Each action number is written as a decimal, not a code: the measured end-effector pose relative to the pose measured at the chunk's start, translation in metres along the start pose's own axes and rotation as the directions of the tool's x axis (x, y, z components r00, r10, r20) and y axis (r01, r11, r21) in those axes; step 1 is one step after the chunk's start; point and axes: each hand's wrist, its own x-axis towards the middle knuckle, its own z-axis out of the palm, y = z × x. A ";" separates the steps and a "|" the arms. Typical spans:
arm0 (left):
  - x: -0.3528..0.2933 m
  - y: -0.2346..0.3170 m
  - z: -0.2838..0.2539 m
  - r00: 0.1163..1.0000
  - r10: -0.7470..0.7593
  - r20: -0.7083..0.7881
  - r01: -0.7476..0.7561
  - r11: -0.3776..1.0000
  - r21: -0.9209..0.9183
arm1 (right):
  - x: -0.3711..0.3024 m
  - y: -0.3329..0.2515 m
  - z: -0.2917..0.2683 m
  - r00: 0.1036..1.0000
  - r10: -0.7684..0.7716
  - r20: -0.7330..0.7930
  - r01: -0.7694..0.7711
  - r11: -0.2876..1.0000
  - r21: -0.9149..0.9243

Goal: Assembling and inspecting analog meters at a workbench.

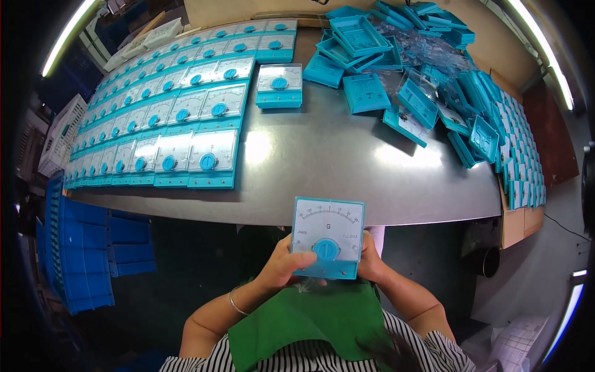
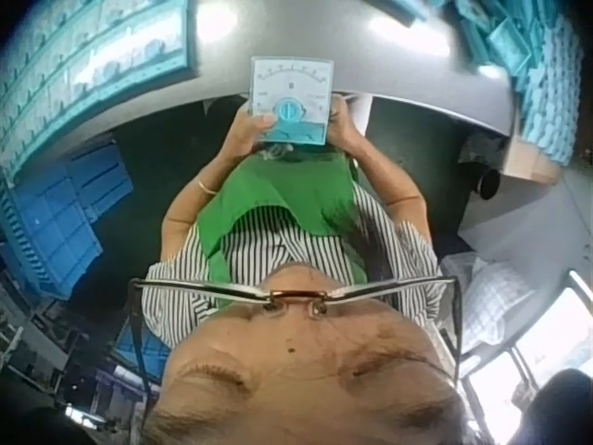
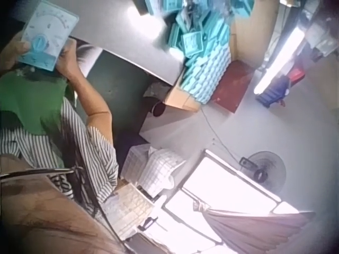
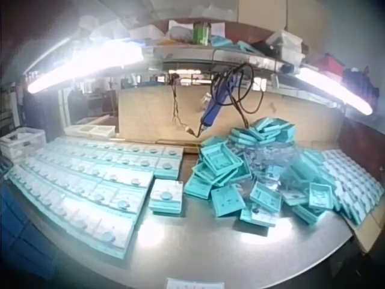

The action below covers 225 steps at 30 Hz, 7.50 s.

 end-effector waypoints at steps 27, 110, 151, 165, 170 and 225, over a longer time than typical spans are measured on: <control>0.005 0.004 0.001 0.995 0.097 0.039 -0.097 0.995 0.004 | -0.014 -0.029 -0.034 0.940 0.340 0.002 -0.317 0.876 0.363; 0.108 0.156 -0.060 0.884 0.393 0.254 0.067 -0.644 0.762 | 0.209 -0.019 -0.072 0.881 -0.473 -0.022 0.264 0.527 -0.808; 0.045 0.027 -0.003 0.999 -0.041 -0.030 0.041 0.999 -0.007 | 0.094 -0.082 -0.019 0.914 -0.399 -0.079 0.387 0.795 0.468; 0.039 0.018 -0.003 0.986 0.138 -0.093 -0.114 0.968 0.223 | 0.094 -0.091 -0.092 0.924 0.107 -0.368 -0.020 0.972 0.233; 0.036 0.008 0.004 0.993 0.073 -0.091 -0.052 0.975 0.216 | 0.091 -0.025 -0.173 0.798 -0.391 -0.458 -0.404 0.217 -0.889; 0.033 0.002 -0.001 0.991 0.055 0.126 0.000 0.916 -0.402 | 0.058 -0.072 -0.057 0.991 0.003 0.132 0.063 0.867 -0.495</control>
